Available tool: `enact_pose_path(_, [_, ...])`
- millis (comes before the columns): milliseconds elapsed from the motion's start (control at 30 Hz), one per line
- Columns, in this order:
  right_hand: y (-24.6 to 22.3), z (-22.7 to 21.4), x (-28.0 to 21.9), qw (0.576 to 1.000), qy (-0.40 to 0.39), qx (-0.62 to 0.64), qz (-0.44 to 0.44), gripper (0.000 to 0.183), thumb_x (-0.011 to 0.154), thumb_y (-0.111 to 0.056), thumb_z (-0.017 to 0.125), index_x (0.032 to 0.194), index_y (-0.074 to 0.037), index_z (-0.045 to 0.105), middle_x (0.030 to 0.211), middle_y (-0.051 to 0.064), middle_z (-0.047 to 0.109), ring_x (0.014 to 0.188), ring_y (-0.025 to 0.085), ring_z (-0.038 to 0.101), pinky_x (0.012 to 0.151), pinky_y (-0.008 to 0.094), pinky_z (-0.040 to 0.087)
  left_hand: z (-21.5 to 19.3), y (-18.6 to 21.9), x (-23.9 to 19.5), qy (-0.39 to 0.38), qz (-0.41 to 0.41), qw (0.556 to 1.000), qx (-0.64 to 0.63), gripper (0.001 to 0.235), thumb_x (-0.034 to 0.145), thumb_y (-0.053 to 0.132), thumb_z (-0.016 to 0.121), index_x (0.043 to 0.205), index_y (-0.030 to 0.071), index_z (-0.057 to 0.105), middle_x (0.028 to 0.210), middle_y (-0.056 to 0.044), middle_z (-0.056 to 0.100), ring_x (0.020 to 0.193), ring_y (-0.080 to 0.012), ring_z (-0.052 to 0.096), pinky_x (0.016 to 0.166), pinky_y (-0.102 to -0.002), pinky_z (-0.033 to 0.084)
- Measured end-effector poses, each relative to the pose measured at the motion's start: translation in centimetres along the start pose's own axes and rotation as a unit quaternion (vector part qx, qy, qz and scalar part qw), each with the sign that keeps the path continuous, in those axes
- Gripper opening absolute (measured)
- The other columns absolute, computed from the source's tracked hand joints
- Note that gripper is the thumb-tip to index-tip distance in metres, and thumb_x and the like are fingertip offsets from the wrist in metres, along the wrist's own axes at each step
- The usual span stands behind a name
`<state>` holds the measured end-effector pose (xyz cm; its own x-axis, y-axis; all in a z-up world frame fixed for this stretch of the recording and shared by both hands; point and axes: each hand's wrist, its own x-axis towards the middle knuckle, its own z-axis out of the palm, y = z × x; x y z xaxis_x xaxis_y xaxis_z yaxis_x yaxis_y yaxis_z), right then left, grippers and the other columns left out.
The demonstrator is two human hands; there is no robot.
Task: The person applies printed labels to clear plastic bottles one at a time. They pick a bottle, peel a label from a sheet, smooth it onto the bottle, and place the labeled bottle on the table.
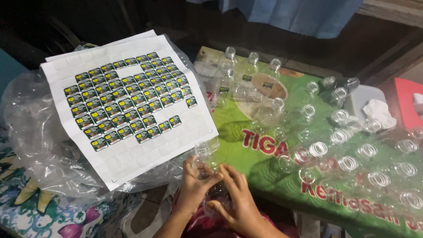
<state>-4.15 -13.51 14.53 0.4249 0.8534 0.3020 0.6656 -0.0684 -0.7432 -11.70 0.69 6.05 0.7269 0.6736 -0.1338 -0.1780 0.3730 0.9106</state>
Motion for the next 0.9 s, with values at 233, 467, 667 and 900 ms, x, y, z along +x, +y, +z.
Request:
enact_pose_path(233, [0.1, -1.3, 4.6, 0.98, -0.127, 0.151, 0.041, 0.057, 0.087, -0.014, 0.081, 0.138, -0.002, 0.059, 0.136, 0.018, 0.059, 0.107, 0.027, 0.066, 0.087, 0.037, 0.057, -4.5, 1.6, 0.1, 0.019, -0.037, 0.997, -0.072, 0.058, 0.079, 0.011, 0.081, 0.13, 0.001, 0.054, 0.109, -0.012, 0.069, 0.095, -0.017, 0.069, 0.085, -0.032, 0.059])
enact_pose_path(467, [2.2, 1.6, 12.3, 0.991, -0.123, 0.053, 0.015, 0.027, 0.088, -0.008, 0.076, 0.114, -0.003, 0.072, 0.101, 0.01, 0.071, 0.072, 0.017, 0.072, 0.064, 0.031, 0.058, -8.7, 4.2, -1.1, 0.123, 0.032, 0.991, -0.045, 0.06, 0.079, 0.01, 0.081, 0.132, 0.0, 0.055, 0.115, -0.015, 0.07, 0.101, -0.0203, 0.07, 0.091, -0.033, 0.058])
enact_pose_path(667, [3.8, 6.6, 17.4, 0.998, -0.027, 0.012, -0.064, 0.023, 0.086, -0.003, 0.076, 0.109, -0.006, 0.075, 0.103, 0.011, 0.072, 0.078, 0.025, 0.071, 0.067, 0.035, 0.058, -11.2, 5.1, -1.9, 0.196, 0.032, 0.979, -0.049, 0.063, 0.077, 0.009, 0.08, 0.133, 0.003, 0.052, 0.115, -0.014, 0.068, 0.097, -0.0222, 0.071, 0.084, -0.037, 0.058])
enact_pose_path(900, [3.3, 10.1, 19.5, 0.977, 0.06, -0.035, -0.2, 0.031, 0.085, 0.002, 0.074, 0.115, -0.004, 0.074, 0.11, 0.016, 0.067, 0.092, 0.032, 0.068, 0.073, 0.039, 0.057, -11.5, 4.3, -1.5, 0.203, 0.032, 0.978, -0.046, 0.061, 0.078, 0.01, 0.081, 0.133, 0.002, 0.054, 0.114, -0.015, 0.068, 0.092, -0.0228, 0.07, 0.08, -0.036, 0.058])
